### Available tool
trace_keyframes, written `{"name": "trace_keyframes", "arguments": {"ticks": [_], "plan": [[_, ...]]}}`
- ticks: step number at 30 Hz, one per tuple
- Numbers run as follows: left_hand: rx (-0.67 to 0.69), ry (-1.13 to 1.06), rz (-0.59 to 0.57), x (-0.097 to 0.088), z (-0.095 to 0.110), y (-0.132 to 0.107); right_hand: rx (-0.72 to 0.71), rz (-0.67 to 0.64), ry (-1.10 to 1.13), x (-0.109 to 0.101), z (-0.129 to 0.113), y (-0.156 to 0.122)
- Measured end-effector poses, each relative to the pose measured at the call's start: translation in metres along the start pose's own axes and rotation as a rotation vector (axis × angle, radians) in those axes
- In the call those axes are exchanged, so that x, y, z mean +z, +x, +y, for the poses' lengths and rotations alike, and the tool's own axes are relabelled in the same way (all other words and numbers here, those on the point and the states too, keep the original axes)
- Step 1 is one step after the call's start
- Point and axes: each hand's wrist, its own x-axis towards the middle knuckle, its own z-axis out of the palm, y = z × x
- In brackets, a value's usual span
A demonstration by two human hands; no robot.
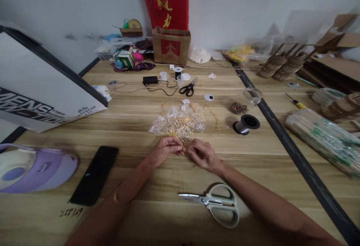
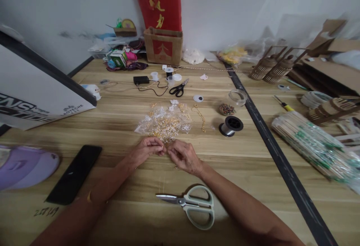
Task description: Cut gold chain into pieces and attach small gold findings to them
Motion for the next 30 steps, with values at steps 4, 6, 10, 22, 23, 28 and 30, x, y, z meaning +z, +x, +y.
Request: {"name": "trace_keyframes", "arguments": {"ticks": [4,6,10,22,23,28,30], "plan": [[-0.004,0.028,-0.012,0.0007,0.0008,-0.0007,0.014,-0.019,0.017,0.0000,0.0007,-0.0008],[-0.002,0.046,-0.021,0.0009,0.0006,-0.0007,0.025,-0.032,0.027,0.0001,0.0011,-0.0014],[0.009,0.070,-0.032,0.0008,-0.0010,0.0001,0.025,-0.037,0.026,0.0009,0.0027,-0.0024],[0.021,0.074,-0.011,0.0004,-0.0005,0.0002,0.021,-0.021,0.030,0.0007,0.0013,-0.0018],[0.020,0.068,-0.010,0.0006,-0.0001,0.0000,0.020,-0.022,0.034,0.0009,0.0016,-0.0019],[0.009,0.054,0.003,0.0017,0.0014,-0.0005,0.011,-0.028,0.040,-0.0002,0.0007,-0.0009],[0.009,0.054,0.001,0.0011,0.0007,0.0002,0.014,-0.033,0.039,-0.0010,-0.0001,-0.0001]]}}
